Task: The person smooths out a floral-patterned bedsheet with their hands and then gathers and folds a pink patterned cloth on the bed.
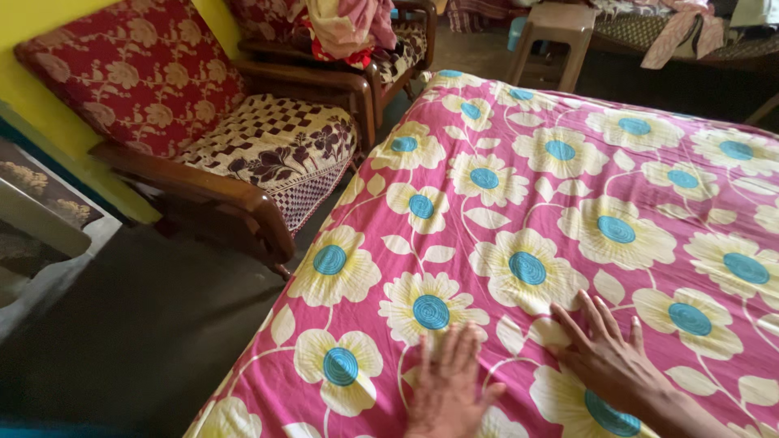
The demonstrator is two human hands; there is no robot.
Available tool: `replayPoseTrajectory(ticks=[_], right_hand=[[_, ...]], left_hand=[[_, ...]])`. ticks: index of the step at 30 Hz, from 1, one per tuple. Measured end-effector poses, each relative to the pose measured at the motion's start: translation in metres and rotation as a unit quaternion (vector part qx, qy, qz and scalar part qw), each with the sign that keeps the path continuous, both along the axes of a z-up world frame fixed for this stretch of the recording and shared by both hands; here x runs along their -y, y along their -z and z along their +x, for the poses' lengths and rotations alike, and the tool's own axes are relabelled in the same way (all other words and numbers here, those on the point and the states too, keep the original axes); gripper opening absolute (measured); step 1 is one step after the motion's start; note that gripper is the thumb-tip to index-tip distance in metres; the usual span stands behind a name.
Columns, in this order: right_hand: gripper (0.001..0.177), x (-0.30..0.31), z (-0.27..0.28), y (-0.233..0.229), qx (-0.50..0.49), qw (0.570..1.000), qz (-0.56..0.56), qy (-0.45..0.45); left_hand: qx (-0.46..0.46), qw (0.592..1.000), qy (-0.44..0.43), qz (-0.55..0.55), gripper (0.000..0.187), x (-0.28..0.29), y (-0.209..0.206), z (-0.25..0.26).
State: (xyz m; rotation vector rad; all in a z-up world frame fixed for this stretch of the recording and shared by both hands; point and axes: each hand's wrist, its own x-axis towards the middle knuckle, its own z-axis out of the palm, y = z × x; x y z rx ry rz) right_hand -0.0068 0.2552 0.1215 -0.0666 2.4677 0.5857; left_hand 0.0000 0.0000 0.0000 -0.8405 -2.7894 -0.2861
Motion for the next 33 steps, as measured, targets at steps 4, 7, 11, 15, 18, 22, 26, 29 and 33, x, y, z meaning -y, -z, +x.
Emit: replayPoseTrajectory(ticks=[4, 7, 11, 15, 18, 22, 26, 29, 33], right_hand=[[0.095, 0.012, -0.013, 0.052, -0.207, 0.960, -0.188, -0.018], [0.086, 0.073, -0.029, 0.051, -0.238, 0.931, -0.277, -0.002], [0.062, 0.189, -0.040, -0.003, -0.036, 0.984, -0.163, -0.069], [0.078, 0.276, -0.038, -0.021, -0.083, 0.946, -0.298, -0.098], [0.066, 0.299, -0.032, -0.017, -0.096, 0.914, -0.368, -0.142], [0.071, 0.286, -0.033, -0.015, -0.057, 0.893, -0.426, -0.134], [0.049, 0.211, -0.038, -0.012, -0.053, 0.948, -0.228, -0.213], [0.046, 0.137, -0.040, -0.004, -0.068, 0.970, -0.095, -0.212], [0.090, 0.036, -0.025, 0.008, -0.122, 0.976, -0.171, 0.056]], left_hand=[[-0.004, 0.995, -0.016, 0.095, 0.084, -0.008, -0.024, 0.000], [-0.014, 0.991, -0.046, 0.124, 0.075, 0.025, -0.036, -0.008], [0.042, 0.993, -0.085, 0.066, 0.072, 0.106, -0.041, -0.020], [-0.128, 0.982, -0.134, 0.023, 0.076, 0.194, -0.047, -0.017], [-0.147, 0.970, -0.195, 0.012, 0.080, 0.241, -0.062, -0.007], [0.117, 0.918, -0.365, -0.100, 0.081, 0.266, -0.079, -0.008], [0.079, 0.939, -0.316, -0.114, 0.079, 0.238, -0.084, -0.015], [-0.066, 0.962, -0.262, -0.045, 0.071, 0.186, -0.082, -0.028], [0.152, 0.959, -0.216, -0.106, 0.077, 0.100, -0.077, -0.034]])
